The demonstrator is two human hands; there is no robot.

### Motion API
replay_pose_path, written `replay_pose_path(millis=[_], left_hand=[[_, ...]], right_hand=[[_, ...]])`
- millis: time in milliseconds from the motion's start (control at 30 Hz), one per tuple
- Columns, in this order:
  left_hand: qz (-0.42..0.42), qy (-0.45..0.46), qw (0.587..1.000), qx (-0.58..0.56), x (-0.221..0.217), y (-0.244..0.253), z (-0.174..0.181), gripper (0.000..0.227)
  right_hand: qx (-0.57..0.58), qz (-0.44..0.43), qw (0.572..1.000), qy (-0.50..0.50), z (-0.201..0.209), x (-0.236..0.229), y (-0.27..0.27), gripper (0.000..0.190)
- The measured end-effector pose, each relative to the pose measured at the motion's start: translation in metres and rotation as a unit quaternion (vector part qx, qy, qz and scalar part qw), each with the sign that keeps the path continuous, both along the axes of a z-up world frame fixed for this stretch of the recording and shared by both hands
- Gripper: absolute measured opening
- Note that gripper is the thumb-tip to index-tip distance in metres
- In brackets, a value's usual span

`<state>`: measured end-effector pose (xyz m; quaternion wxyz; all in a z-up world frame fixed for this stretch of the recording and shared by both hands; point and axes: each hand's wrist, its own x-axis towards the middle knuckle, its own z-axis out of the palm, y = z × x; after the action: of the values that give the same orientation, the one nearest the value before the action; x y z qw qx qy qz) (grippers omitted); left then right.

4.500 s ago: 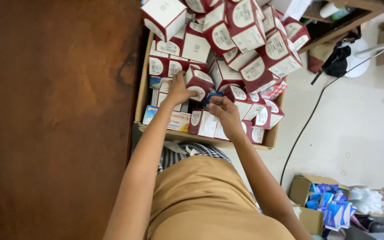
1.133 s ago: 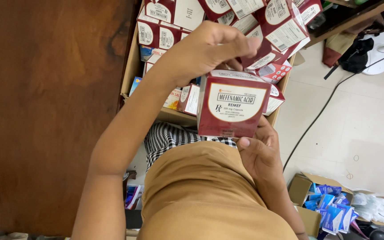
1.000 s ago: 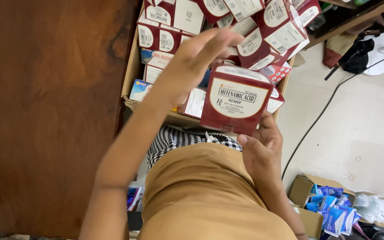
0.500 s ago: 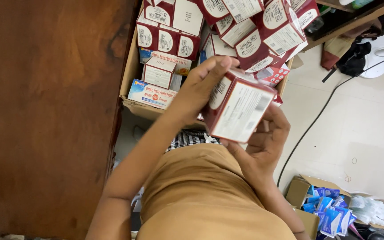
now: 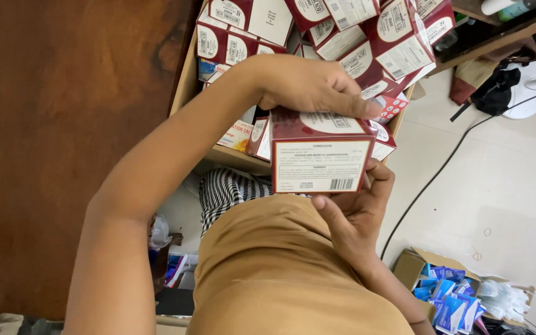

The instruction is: Checking contents and stacking boxes of Mefenamic Acid medication from a larger bin onto a table.

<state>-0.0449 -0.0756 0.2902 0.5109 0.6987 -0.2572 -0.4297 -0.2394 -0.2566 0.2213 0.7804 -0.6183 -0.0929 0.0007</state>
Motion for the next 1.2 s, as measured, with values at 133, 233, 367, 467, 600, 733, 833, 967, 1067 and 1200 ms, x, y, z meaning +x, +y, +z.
replay_pose_path(millis=[133,233,367,467,600,733,833,967,1067,1200], left_hand=[[-0.018,-0.012,1.0,0.021,0.006,-0.009,0.001,0.062],[-0.037,0.007,0.999,-0.022,0.01,-0.013,0.004,0.065],[-0.034,0.001,0.999,-0.01,0.012,-0.015,0.003,0.066],[-0.018,0.006,0.999,-0.041,0.013,-0.017,-0.004,0.07],[0.043,0.011,0.997,-0.062,0.012,-0.02,-0.018,0.079],[0.063,-0.015,0.997,-0.04,0.01,-0.018,-0.027,0.079],[0.049,0.014,0.996,-0.073,0.012,-0.008,-0.03,0.077],[0.114,0.1,0.976,-0.154,-0.005,0.015,-0.017,0.079],[0.162,0.105,0.953,-0.234,-0.029,0.028,-0.019,0.084],[0.242,0.07,0.924,-0.288,-0.062,0.032,-0.025,0.093]], right_hand=[[0.01,-0.011,1.0,0.007,0.004,0.004,0.0,0.067],[0.025,-0.014,1.0,0.005,0.005,0.008,-0.001,0.064],[-0.025,-0.043,0.999,-0.014,-0.002,0.015,-0.008,0.064],[-0.123,-0.092,0.988,-0.025,-0.007,0.024,-0.013,0.069],[-0.256,-0.124,0.958,-0.038,0.007,0.041,-0.011,0.085],[-0.3,-0.109,0.947,-0.047,-0.001,0.044,-0.022,0.087],[-0.271,-0.09,0.956,-0.069,-0.006,0.049,-0.029,0.085],[-0.201,-0.097,0.968,-0.112,-0.007,0.056,-0.033,0.089],[-0.191,-0.112,0.969,-0.105,-0.004,0.062,-0.031,0.09],[-0.16,-0.097,0.981,-0.058,-0.008,0.065,-0.026,0.088]])
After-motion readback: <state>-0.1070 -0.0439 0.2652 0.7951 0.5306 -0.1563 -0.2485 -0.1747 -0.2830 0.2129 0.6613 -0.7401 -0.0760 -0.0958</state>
